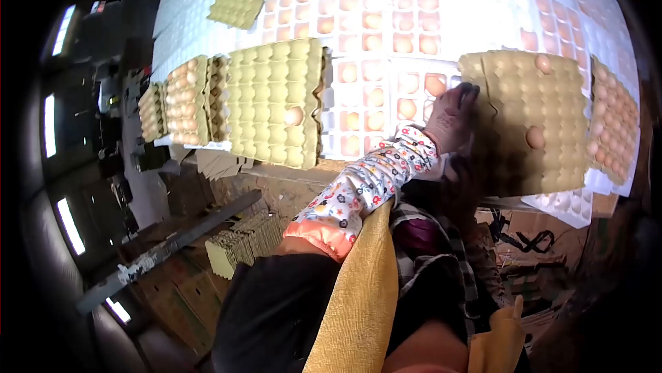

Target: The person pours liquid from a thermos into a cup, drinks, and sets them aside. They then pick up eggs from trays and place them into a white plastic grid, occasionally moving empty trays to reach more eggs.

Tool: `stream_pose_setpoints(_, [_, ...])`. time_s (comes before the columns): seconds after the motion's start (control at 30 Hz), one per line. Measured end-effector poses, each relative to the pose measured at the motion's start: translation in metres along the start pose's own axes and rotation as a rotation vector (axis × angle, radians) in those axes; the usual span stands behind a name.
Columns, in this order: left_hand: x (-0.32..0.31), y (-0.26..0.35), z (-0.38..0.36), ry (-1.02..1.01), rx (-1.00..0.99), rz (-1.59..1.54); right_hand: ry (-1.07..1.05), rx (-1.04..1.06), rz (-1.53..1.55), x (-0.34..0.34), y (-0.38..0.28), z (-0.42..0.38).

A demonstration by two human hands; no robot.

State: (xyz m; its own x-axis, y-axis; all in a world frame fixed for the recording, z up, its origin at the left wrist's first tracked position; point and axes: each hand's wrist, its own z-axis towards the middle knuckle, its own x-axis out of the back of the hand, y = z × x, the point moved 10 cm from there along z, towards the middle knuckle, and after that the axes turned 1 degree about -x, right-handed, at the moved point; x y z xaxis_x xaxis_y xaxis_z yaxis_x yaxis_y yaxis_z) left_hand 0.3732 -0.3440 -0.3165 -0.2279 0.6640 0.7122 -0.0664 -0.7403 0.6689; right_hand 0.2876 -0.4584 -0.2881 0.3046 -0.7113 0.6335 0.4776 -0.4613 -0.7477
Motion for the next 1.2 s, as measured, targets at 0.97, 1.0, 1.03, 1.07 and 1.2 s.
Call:
stream_pose_setpoints(0.97, [0.384,-0.231,-0.103,0.310,0.438,-0.619,-0.393,-0.290,0.046,-0.235,-0.168,0.077])
stream_pose_setpoints(1.0, [0.402,-0.252,-0.087,0.441,0.480,-0.797,-0.335,-0.261,-0.070,-0.241,-0.178,0.074])
stream_pose_setpoints(1.03, [0.418,-0.293,-0.070,0.492,0.546,-0.640,-0.300,-0.265,-0.057,-0.247,-0.172,0.069])
stream_pose_setpoints(1.07, [0.442,-0.316,-0.049,0.566,0.490,-0.511,-0.287,-0.256,-0.041,-0.245,-0.175,0.070])
stream_pose_setpoints(1.2, [0.498,-0.432,0.028,0.767,0.498,-0.362,-0.331,-0.391,0.179,-0.246,-0.164,0.070])
